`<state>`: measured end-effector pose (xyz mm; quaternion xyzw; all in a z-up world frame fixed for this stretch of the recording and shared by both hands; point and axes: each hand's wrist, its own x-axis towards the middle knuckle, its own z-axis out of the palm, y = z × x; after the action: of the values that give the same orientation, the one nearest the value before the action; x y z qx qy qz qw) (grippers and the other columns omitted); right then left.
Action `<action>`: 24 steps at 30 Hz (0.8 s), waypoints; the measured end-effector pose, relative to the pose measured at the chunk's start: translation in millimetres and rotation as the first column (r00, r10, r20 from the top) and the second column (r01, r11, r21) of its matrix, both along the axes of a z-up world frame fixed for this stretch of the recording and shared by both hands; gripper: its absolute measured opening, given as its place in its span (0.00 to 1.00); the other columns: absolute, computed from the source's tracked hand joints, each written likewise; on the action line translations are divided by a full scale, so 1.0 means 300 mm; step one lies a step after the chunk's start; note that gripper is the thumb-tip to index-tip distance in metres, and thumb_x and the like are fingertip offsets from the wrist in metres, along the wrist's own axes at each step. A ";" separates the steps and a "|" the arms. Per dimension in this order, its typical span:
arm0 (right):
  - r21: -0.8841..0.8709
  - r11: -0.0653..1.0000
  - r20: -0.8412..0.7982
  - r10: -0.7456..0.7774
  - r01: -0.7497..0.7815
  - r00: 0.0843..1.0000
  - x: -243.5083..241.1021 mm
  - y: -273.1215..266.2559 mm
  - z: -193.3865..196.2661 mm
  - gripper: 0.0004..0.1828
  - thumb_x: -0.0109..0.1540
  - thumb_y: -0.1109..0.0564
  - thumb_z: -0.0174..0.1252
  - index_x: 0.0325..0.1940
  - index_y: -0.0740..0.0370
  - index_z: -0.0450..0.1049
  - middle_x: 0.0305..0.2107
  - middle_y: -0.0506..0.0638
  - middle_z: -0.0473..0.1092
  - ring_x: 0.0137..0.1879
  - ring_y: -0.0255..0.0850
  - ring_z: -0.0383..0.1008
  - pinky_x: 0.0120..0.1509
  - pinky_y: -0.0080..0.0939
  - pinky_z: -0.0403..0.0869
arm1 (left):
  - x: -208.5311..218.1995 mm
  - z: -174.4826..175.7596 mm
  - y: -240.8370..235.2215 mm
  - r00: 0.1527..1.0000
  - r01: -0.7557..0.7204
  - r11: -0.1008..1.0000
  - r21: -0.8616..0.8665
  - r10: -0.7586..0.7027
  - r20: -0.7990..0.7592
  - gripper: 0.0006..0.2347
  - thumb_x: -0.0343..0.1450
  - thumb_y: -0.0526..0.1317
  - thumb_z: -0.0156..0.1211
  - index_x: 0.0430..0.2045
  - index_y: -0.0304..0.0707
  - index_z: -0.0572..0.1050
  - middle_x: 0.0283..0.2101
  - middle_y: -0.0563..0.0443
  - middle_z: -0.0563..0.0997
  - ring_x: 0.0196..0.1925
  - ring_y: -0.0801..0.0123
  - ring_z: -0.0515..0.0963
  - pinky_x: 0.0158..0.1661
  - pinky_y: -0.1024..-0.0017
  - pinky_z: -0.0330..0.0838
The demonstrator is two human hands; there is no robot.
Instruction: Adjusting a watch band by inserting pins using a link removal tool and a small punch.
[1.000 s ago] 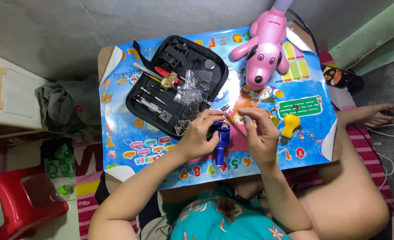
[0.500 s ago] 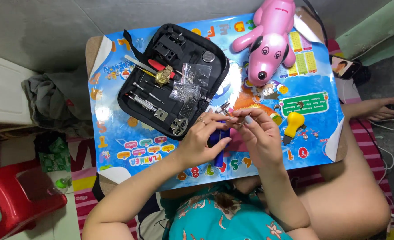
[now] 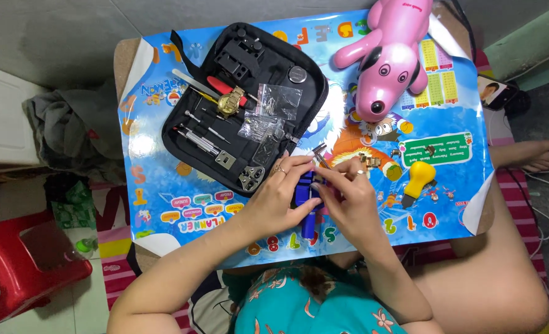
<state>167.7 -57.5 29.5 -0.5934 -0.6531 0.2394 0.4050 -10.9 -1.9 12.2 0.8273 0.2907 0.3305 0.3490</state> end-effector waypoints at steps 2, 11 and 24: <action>0.086 0.996 0.046 -0.025 0.021 0.999 0.000 0.011 0.012 0.11 0.61 0.69 0.66 0.48 0.67 0.82 0.34 0.55 0.66 0.26 0.43 0.72 0.26 0.38 0.73 | 0.004 0.001 -0.002 1.000 -0.011 0.999 0.031 0.011 -0.017 0.24 0.66 0.39 0.71 0.52 0.23 0.71 0.55 0.34 0.74 0.61 0.39 0.74 0.68 0.46 0.58; 0.107 0.974 0.108 -0.212 0.200 0.971 0.092 0.028 -0.009 0.04 0.64 0.69 0.65 0.41 0.66 0.82 0.33 0.53 0.70 0.31 0.42 0.73 0.32 0.36 0.72 | 0.005 0.011 -0.002 1.000 -0.004 1.000 -0.008 0.004 0.013 0.15 0.69 0.34 0.66 0.46 0.26 0.73 0.53 0.38 0.76 0.59 0.44 0.76 0.69 0.46 0.56; 0.121 0.967 0.138 -0.241 0.225 0.961 0.087 0.032 0.004 0.09 0.64 0.74 0.61 0.44 0.68 0.83 0.33 0.54 0.70 0.33 0.45 0.74 0.34 0.38 0.74 | 0.012 0.025 0.014 0.999 -0.033 0.997 -0.068 0.033 0.001 0.19 0.68 0.35 0.69 0.50 0.25 0.72 0.54 0.36 0.76 0.59 0.45 0.78 0.68 0.48 0.59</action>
<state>193.8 -47.9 30.9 -0.6607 -0.6192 0.1097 0.4099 -7.3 2.2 19.7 0.8096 0.3151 0.3271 0.3720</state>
